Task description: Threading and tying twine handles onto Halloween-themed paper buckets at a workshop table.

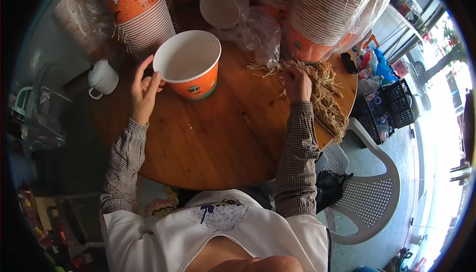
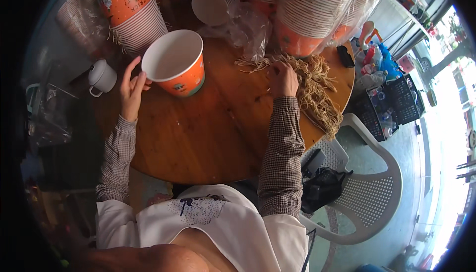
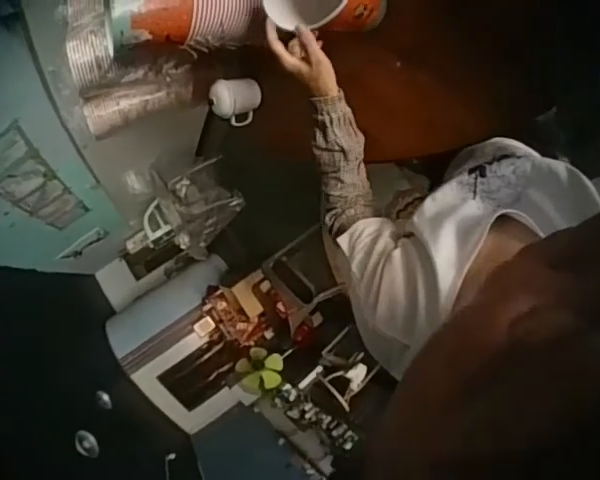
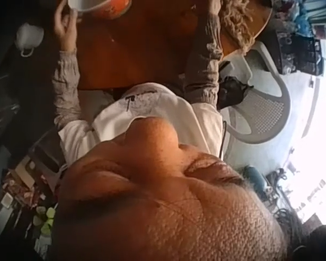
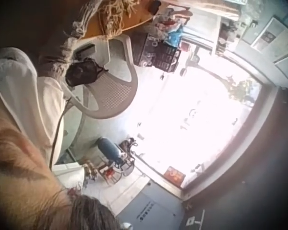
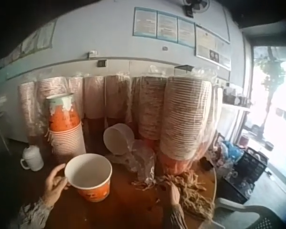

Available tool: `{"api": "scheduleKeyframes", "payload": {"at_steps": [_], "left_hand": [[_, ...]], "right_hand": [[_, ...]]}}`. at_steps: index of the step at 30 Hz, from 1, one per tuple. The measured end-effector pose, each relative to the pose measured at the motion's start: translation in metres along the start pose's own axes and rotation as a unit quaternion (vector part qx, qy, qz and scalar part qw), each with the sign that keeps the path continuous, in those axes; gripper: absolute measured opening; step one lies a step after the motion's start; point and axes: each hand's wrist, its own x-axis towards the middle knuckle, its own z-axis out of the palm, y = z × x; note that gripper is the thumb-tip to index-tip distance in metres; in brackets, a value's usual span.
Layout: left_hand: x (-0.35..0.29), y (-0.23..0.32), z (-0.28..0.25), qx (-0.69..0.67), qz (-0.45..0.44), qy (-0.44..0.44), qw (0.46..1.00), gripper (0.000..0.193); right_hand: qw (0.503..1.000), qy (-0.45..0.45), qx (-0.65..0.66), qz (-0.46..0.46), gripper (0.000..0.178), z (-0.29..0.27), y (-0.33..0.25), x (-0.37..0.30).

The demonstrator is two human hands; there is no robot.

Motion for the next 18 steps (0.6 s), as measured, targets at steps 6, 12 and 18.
{"api": "scheduleKeyframes", "payload": {"at_steps": [6, 12, 18], "left_hand": [[-0.050, -0.006, 0.024, 0.089, 0.180, 0.034, 0.979, 0.036], [-0.045, 0.001, 0.082, 0.012, 0.172, -0.099, 0.980, 0.022], [-0.035, -0.040, 0.136, -0.106, 0.079, -0.140, 0.981, 0.013]], "right_hand": [[0.986, -0.050, -0.128, 0.094, 0.019, 0.006, 0.009, -0.008], [0.984, -0.048, -0.129, 0.116, 0.019, 0.014, 0.016, -0.009], [0.996, -0.032, -0.047, 0.067, 0.016, 0.008, 0.005, -0.008]]}}
